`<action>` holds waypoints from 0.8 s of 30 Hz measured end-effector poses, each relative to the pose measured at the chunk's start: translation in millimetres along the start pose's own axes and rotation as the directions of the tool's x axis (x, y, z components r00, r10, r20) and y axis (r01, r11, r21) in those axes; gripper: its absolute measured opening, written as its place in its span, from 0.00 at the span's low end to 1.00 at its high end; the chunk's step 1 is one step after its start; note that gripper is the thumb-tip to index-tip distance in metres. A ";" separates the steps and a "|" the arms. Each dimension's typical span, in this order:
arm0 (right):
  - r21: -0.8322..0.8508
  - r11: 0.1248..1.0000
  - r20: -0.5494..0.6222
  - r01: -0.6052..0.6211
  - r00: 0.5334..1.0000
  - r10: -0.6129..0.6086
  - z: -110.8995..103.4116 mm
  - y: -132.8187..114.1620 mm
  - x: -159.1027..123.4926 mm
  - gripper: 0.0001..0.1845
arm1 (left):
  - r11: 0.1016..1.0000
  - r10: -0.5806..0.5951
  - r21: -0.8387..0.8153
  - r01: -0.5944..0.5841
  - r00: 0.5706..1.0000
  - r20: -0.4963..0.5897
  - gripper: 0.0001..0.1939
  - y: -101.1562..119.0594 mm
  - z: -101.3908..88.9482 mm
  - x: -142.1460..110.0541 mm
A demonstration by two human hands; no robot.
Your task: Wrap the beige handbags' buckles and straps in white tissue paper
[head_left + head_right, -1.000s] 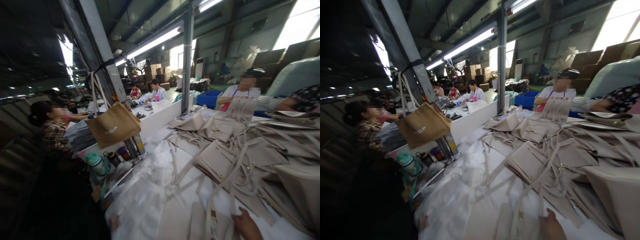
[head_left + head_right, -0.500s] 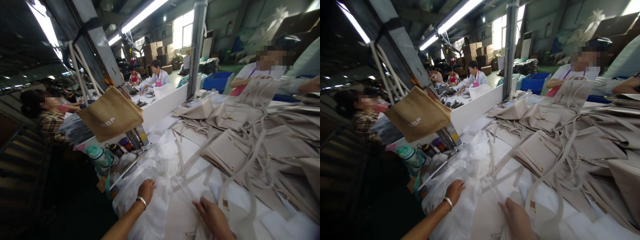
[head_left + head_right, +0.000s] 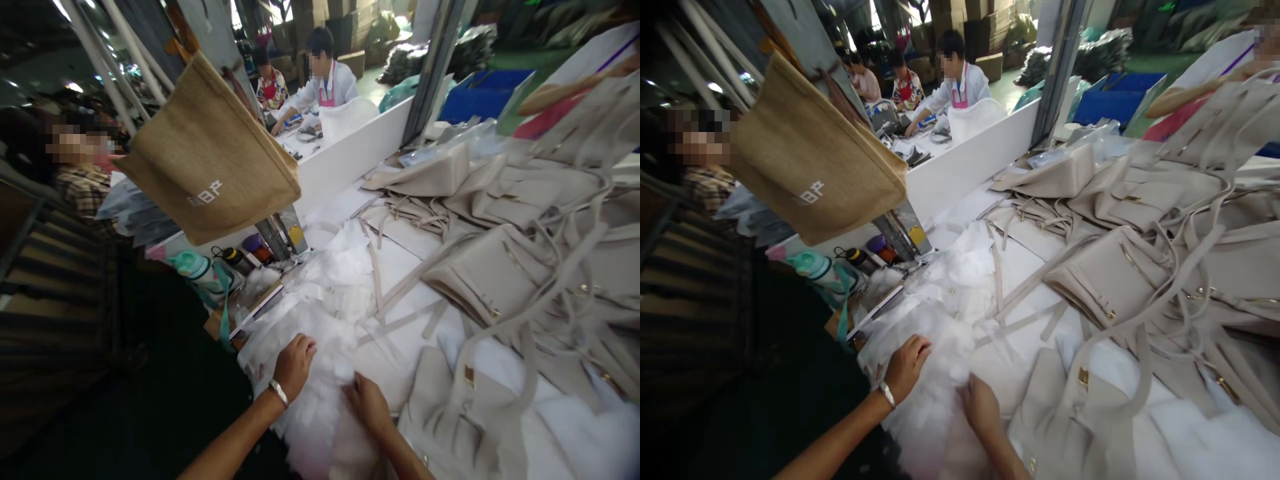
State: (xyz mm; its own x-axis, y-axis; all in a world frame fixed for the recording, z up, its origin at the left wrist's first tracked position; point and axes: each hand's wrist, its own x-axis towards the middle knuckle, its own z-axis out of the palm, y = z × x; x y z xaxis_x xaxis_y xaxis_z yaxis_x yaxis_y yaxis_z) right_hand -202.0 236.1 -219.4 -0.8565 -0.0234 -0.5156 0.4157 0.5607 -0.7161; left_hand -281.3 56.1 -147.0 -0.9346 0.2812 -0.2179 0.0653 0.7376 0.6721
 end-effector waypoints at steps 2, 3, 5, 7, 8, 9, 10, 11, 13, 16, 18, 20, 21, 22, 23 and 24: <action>0.086 0.996 0.001 0.001 1.000 -0.001 -14.7 8.3 1.9 0.06 | 0.996 -0.060 -0.067 0.063 0.997 0.045 0.13 5.7 5.8 -22.0; 0.136 0.991 0.006 -0.002 1.000 0.002 -20.5 10.1 2.2 0.05 | 0.986 -0.102 -0.121 0.113 0.991 0.092 0.13 8.1 10.9 -31.0; 0.259 0.966 0.036 -0.007 0.999 -0.002 -27.9 9.0 1.6 0.07 | 0.935 -0.189 -0.254 0.247 0.954 0.232 0.15 12.1 24.4 -43.5; 0.387 0.922 0.069 -0.010 0.997 -0.018 -31.3 3.8 0.1 0.11 | 0.847 -0.229 -0.369 0.382 0.890 0.394 0.21 16.1 38.6 -49.5; 0.442 0.897 0.078 -0.014 0.997 -0.023 -32.5 0.6 -1.1 0.13 | 0.804 -0.226 -0.409 0.430 0.859 0.459 0.23 18.5 44.8 -50.8; 0.489 0.872 0.081 -0.017 0.996 -0.026 -33.8 -2.6 -2.7 0.15 | 0.772 -0.212 -0.437 0.461 0.836 0.507 0.24 21.4 49.9 -51.5; 0.528 0.849 0.079 -0.020 0.997 -0.025 -35.5 -5.7 -5.0 0.16 | 0.746 -0.197 -0.459 0.482 0.819 0.539 0.23 24.8 53.8 -51.9; 0.561 0.828 0.073 -0.023 0.997 -0.022 -37.6 -8.8 -8.1 0.18 | 0.723 -0.188 -0.477 0.501 0.806 0.561 0.21 28.6 56.4 -51.9; 0.609 0.793 0.063 -0.026 0.998 -0.015 -42.5 -14.5 -17.4 0.20 | 0.689 -0.186 -0.500 0.524 0.795 0.578 0.17 36.8 58.3 -51.2; 0.683 0.729 0.108 -0.052 0.994 -0.030 -46.2 -20.0 -37.5 0.23 | 0.673 -0.194 -0.526 0.521 0.810 0.554 0.15 46.3 52.9 -47.2; 0.699 0.712 0.159 -0.065 0.985 -0.067 -42.0 -18.4 -50.5 0.22 | 0.679 -0.198 -0.535 0.503 0.827 0.526 0.15 46.3 44.2 -42.3; 0.566 0.821 0.188 -0.075 0.981 -0.040 -30.8 -12.8 -59.8 0.21 | 0.693 -0.225 -0.533 0.485 0.848 0.479 0.14 38.3 32.2 -36.9; 0.450 0.889 0.180 -0.082 0.984 -0.001 -22.8 -9.6 -62.9 0.21 | 0.704 -0.250 -0.528 0.476 0.861 0.443 0.14 31.6 25.8 -34.6; 0.315 0.945 0.157 -0.091 0.987 0.043 -13.6 -7.2 -65.1 0.21 | 0.716 -0.281 -0.521 0.465 0.875 0.395 0.13 23.8 19.7 -32.9; 0.166 0.982 0.121 -0.095 0.990 0.076 -3.7 -6.1 -66.6 0.21 | 0.729 -0.314 -0.512 0.455 0.886 0.341 0.13 15.6 14.1 -32.2; 0.009 0.996 0.089 -0.087 0.992 0.085 6.4 -6.7 -67.5 0.19 | 0.742 -0.345 -0.501 0.446 0.894 0.285 0.14 8.0 9.6 -32.6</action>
State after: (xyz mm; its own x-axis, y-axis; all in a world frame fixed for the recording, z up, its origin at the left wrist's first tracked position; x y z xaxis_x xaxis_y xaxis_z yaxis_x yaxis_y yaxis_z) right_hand -145.0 228.6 -182.8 -0.7874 -0.0487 -0.6146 0.4911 0.5532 -0.6729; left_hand -247.0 58.7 -141.3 -0.7585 0.1724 -0.6285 -0.5436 0.3646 0.7560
